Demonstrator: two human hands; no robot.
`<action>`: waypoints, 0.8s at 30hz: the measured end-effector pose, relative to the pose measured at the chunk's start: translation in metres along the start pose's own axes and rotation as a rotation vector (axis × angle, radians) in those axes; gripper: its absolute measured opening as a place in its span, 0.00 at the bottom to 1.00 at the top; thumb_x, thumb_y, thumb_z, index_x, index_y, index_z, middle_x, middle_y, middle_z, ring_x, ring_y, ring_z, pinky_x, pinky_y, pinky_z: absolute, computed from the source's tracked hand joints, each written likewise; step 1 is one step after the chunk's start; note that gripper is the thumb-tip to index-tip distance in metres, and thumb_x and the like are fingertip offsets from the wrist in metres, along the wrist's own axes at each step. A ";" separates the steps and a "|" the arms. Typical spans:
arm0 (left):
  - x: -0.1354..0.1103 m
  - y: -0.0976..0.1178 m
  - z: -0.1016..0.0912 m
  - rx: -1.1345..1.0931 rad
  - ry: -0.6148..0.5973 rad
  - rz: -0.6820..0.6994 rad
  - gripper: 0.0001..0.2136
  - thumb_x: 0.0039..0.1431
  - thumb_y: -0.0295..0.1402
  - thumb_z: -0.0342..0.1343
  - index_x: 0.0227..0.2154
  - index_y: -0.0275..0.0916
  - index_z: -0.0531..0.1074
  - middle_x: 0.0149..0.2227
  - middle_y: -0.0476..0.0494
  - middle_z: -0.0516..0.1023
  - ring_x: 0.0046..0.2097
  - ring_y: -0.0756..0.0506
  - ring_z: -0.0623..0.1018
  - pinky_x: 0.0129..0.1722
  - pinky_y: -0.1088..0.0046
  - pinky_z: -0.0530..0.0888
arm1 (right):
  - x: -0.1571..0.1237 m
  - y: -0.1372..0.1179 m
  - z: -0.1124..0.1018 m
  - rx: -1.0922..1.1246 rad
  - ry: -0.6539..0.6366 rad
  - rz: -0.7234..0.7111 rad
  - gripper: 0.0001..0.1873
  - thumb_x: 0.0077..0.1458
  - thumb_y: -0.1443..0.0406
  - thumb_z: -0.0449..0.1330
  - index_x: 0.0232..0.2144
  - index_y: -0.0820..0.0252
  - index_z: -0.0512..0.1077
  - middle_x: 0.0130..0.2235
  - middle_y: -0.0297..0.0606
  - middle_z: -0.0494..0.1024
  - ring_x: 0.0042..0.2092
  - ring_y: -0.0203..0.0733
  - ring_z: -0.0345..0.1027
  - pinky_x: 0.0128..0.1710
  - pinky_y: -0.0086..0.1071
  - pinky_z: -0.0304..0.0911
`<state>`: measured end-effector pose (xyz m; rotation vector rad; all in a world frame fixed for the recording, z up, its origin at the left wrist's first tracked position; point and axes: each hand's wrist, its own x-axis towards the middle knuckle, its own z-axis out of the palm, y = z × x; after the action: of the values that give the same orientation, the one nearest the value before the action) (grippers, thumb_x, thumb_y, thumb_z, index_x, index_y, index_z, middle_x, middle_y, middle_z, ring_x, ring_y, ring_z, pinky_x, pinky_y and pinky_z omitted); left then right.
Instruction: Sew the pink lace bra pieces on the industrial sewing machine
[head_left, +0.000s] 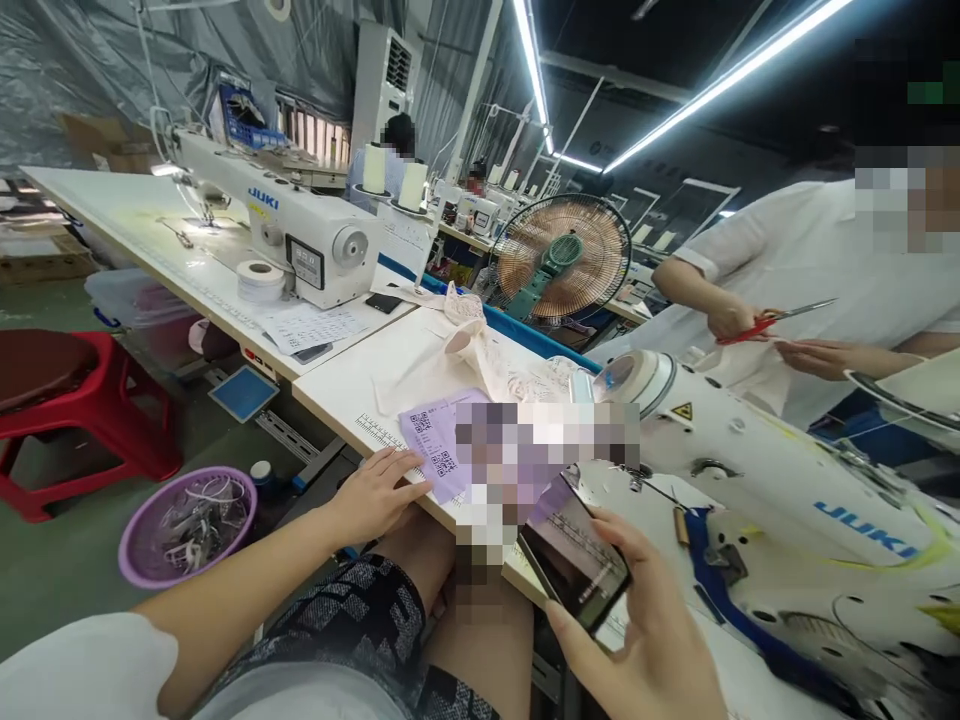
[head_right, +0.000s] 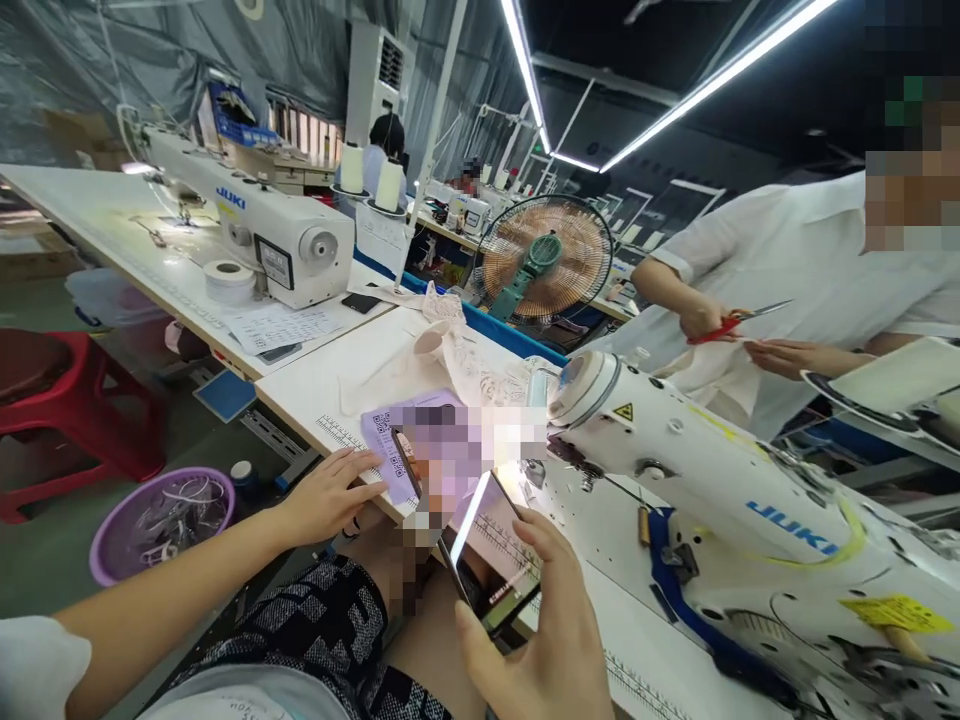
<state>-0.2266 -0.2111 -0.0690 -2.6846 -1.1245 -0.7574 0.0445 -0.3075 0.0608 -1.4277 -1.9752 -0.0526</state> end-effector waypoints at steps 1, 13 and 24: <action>0.000 0.000 0.000 0.005 0.008 0.002 0.16 0.60 0.28 0.47 0.50 0.45 0.68 0.56 0.39 0.64 0.58 0.41 0.64 0.57 0.55 0.62 | 0.000 0.003 0.003 -0.026 -0.014 -0.019 0.29 0.49 0.61 0.60 0.52 0.58 0.57 0.52 0.48 0.66 0.54 0.53 0.63 0.50 0.45 0.64; 0.001 -0.004 0.005 0.011 0.000 -0.002 0.20 0.55 0.24 0.49 0.50 0.46 0.67 0.57 0.40 0.63 0.58 0.41 0.63 0.58 0.55 0.60 | 0.006 -0.012 0.014 0.023 0.033 0.076 0.23 0.51 0.59 0.54 0.49 0.57 0.58 0.53 0.46 0.66 0.54 0.52 0.62 0.50 0.44 0.63; 0.000 -0.002 0.002 0.040 0.037 0.004 0.18 0.59 0.26 0.47 0.51 0.46 0.67 0.57 0.39 0.64 0.58 0.41 0.63 0.58 0.55 0.61 | 0.002 -0.015 -0.019 -0.056 0.023 -0.048 0.27 0.49 0.58 0.57 0.51 0.55 0.57 0.54 0.46 0.65 0.53 0.54 0.64 0.45 0.43 0.68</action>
<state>-0.2276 -0.2088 -0.0711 -2.6286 -1.1128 -0.7721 0.0408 -0.3192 0.0815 -1.4089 -2.0029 -0.1466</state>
